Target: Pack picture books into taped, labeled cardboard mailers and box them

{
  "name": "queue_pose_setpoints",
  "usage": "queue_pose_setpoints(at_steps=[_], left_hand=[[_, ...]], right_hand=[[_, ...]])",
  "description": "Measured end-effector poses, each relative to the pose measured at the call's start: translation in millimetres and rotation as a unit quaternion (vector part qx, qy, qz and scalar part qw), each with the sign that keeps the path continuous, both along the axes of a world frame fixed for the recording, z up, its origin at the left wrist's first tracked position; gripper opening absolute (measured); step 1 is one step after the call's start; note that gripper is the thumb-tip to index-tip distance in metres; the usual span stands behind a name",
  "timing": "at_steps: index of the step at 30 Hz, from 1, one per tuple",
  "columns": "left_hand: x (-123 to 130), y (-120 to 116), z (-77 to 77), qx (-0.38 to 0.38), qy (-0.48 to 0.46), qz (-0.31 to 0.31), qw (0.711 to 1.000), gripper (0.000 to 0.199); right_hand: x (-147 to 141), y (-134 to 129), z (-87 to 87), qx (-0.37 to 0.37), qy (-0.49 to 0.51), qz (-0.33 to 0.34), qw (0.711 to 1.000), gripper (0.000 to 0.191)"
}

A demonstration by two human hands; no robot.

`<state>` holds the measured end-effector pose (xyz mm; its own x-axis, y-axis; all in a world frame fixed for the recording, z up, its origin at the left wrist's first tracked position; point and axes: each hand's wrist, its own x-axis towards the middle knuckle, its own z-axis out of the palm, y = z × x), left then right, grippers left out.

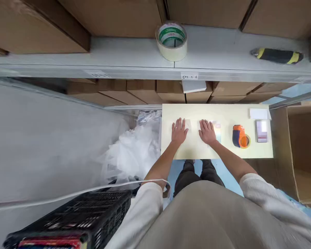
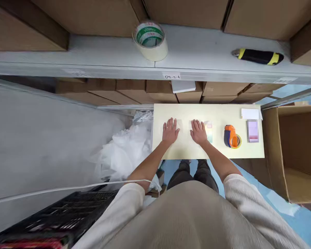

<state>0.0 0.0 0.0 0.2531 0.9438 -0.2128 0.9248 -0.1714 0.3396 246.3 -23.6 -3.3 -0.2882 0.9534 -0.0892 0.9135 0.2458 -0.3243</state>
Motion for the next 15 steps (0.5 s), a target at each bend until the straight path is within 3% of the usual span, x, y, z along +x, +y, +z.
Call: queue_pose_setpoints(at_steps=[4,10,15], left_hand=[[-3,-12,5.9,0.01,-0.028,0.011,0.999,0.072],[-12,-51,5.0,0.009,-0.067,0.09,0.994,0.062],[-18,-62,2.3,0.014,-0.142,0.094,0.985,0.053]], right_hand=[[0,2,1.9,-0.002,0.012,0.001,1.0,0.07],[-3,5,17.5,-0.01,0.026,-0.017,0.999,0.068],[-34,-7,37.1,-0.028,0.035,0.03,0.999,0.06]])
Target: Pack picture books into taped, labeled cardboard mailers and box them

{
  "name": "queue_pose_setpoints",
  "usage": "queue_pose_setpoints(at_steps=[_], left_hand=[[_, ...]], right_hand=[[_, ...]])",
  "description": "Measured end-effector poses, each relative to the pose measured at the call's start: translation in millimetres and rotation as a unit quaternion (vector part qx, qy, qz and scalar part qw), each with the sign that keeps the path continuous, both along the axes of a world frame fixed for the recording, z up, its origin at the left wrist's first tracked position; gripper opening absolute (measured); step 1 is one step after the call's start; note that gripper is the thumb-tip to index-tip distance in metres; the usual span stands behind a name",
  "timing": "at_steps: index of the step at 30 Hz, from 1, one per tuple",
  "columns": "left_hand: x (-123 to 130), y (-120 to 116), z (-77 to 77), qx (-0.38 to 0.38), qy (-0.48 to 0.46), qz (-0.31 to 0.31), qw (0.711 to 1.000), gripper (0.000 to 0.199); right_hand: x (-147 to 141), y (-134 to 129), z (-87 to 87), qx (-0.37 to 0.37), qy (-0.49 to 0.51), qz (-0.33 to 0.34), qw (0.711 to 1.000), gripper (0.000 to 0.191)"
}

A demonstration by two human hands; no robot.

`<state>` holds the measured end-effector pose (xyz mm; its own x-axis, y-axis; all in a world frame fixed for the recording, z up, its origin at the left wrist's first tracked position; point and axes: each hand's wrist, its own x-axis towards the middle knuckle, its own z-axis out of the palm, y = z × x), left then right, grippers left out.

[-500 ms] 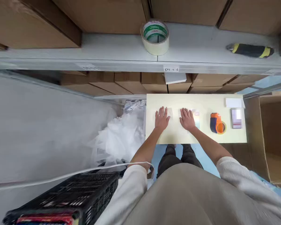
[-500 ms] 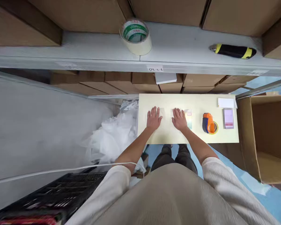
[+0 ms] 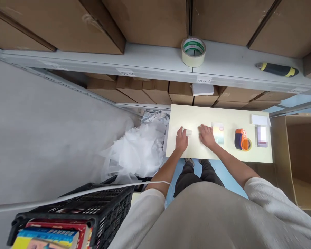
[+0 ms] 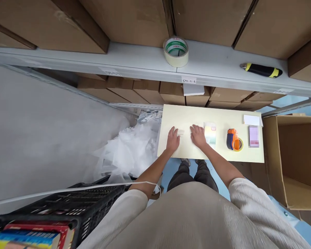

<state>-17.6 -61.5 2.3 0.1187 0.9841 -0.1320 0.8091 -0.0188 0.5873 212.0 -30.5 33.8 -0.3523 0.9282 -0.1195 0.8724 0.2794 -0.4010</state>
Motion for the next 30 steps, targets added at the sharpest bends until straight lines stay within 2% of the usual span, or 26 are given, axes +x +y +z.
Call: queue_pose_setpoints(at_steps=[3,7,10,13,15,17,20,25,30], left_hand=[[-2,-1,1.4,0.007,-0.056,0.009,0.998,0.057],[-7,-6,9.9,0.014,-0.096,-0.001,0.995,0.064],[-16,-11,20.7,-0.001,-0.03,0.026,0.999,0.056],[-30,-17,30.9,-0.045,0.063,0.073,0.994,0.038],[-40,-22,35.9,-0.067,0.083,0.093,0.99,0.023],[-53,-26,39.5,-0.067,0.074,0.12,0.988,0.02],[-75,-32,44.4,-0.026,0.049,0.162,0.985,0.025],[-123,-45,51.3,0.042,0.057,0.214,0.974,0.042],[-178,-71,55.4,0.013,0.098,0.31,0.946,0.069]], right_hand=[[-32,-10,2.6,-0.046,0.011,0.035,0.998,0.053],[-66,-13,-3.1,-0.062,-0.005,0.016,0.998,0.042],[-76,-8,-7.3,-0.077,0.003,0.011,0.997,0.028],[-78,-5,-8.3,-0.084,0.063,0.012,0.994,0.026],[-81,-5,-6.8,-0.084,0.112,0.008,0.99,0.024],[-90,-7,-4.1,-0.09,0.141,0.01,0.986,0.022],[-113,-8,0.7,-0.1,0.157,0.027,0.982,0.018],[-175,-5,8.1,-0.097,0.179,0.074,0.976,0.024],[-227,-8,13.3,-0.085,0.19,0.121,0.971,0.039]])
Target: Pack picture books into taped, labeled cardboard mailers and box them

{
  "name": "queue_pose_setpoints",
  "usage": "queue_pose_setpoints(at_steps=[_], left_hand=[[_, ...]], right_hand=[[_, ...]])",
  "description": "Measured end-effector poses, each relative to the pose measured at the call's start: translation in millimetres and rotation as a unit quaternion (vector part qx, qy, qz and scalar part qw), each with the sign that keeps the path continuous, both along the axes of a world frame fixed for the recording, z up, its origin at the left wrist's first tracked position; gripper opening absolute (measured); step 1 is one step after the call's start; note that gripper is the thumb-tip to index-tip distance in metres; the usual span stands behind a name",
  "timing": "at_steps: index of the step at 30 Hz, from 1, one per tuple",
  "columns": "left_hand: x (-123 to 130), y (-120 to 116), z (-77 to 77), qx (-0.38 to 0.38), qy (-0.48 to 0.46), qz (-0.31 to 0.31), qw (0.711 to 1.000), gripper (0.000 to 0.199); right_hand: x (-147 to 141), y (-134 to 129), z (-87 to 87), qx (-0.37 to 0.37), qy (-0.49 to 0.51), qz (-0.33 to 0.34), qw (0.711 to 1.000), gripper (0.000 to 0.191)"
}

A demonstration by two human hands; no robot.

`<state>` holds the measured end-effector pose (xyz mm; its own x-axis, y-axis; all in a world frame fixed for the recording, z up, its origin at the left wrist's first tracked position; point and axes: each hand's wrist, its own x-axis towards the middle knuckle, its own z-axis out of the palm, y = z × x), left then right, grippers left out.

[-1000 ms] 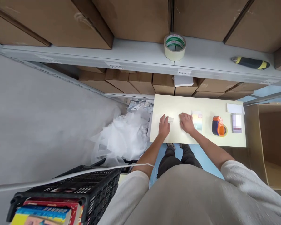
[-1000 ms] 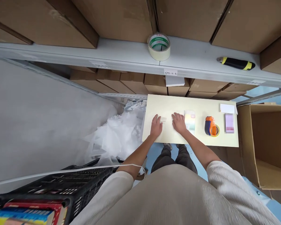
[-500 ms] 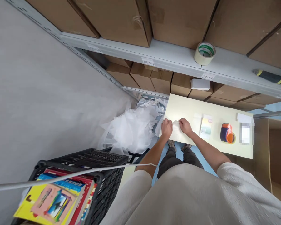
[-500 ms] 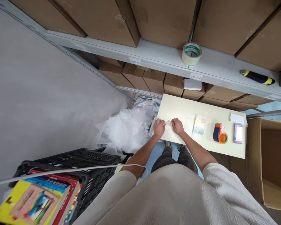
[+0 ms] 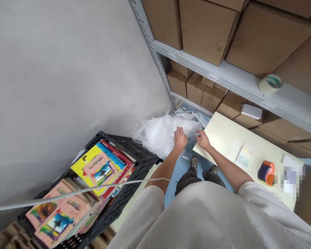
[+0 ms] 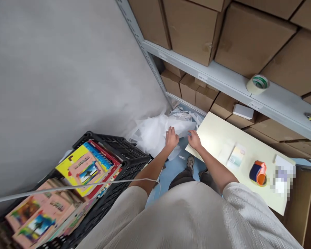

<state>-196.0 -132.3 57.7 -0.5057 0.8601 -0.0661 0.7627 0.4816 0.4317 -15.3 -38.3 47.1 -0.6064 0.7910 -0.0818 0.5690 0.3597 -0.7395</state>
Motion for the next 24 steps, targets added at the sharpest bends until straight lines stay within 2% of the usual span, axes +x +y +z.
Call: queue_pose_setpoints(at_steps=[3,7,14,20,24], left_hand=[[-29,-14,3.8,-0.034,-0.003,0.05,0.998,0.076],[-58,-24,9.7,-0.063,0.003,0.102,0.993,0.08],[-79,-30,11.9,-0.068,0.026,0.132,0.989,0.087],[-83,-37,-2.5,-0.11,0.015,0.147,0.983,0.086],[-88,-44,-21.0,-0.174,-0.054,0.075,0.98,0.09]], right_hand=[[-13,-2,0.1,0.009,-0.017,0.041,0.999,0.039],[-14,-1,-3.8,-0.002,-0.017,0.064,0.998,0.036],[-18,4,-11.6,-0.012,-0.012,0.076,0.997,0.036],[-20,5,-14.8,-0.012,-0.036,0.095,0.995,0.036],[-15,5,-14.3,-0.032,-0.048,0.091,0.994,0.033]])
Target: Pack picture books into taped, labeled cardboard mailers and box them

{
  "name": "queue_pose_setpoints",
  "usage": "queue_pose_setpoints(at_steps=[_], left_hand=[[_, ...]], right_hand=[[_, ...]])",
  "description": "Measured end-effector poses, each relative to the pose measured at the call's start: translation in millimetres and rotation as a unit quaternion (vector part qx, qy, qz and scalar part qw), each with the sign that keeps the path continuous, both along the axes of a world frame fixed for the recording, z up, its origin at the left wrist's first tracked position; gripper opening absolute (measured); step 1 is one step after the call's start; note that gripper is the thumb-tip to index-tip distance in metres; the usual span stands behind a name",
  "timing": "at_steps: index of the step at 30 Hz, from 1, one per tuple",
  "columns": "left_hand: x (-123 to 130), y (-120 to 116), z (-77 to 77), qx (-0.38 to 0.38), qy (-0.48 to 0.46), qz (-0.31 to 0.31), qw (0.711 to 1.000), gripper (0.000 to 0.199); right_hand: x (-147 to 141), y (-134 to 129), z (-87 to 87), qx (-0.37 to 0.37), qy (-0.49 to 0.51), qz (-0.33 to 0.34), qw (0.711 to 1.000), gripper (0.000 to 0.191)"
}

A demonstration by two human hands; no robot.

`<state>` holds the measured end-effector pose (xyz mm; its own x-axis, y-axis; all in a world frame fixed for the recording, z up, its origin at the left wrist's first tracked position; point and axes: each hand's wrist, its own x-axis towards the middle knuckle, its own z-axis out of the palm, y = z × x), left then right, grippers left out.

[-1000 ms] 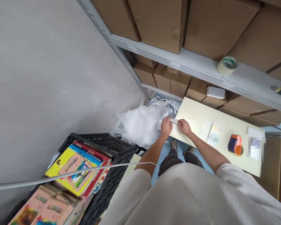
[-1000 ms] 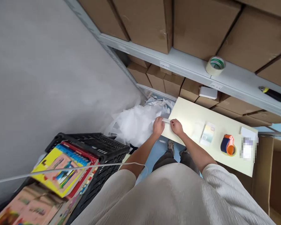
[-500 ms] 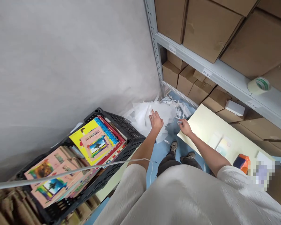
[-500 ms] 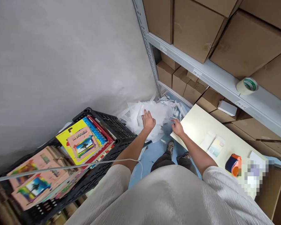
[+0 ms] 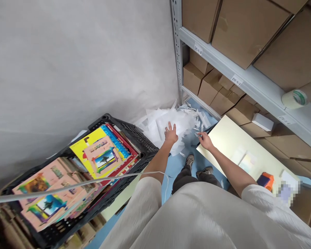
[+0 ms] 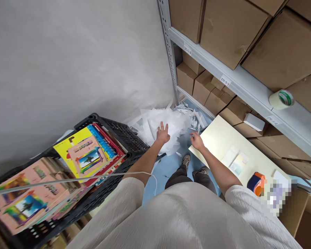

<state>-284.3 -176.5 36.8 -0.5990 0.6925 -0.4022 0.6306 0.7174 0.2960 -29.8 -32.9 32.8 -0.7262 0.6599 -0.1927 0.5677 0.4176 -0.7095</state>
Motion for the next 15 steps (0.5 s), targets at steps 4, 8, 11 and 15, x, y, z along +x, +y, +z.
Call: queue_pose_setpoints(at_steps=[4,8,11,15], left_hand=[[3,0,-11.5,-0.019,-0.044,-0.069,0.996,0.086],[19,16,-9.7,0.014,-0.054,-0.113,0.992,0.079],[39,38,-2.9,0.045,-0.058,-0.146,0.987,0.076],[76,76,8.6,0.085,-0.058,-0.207,0.973,0.075]], right_hand=[[8,2,2.9,-0.01,-0.005,-0.004,1.0,0.031],[15,5,6.6,-0.006,-0.007,-0.017,1.0,0.031],[25,9,11.2,0.004,-0.003,-0.036,0.999,0.031],[56,17,21.4,0.017,-0.005,-0.085,0.996,0.031]])
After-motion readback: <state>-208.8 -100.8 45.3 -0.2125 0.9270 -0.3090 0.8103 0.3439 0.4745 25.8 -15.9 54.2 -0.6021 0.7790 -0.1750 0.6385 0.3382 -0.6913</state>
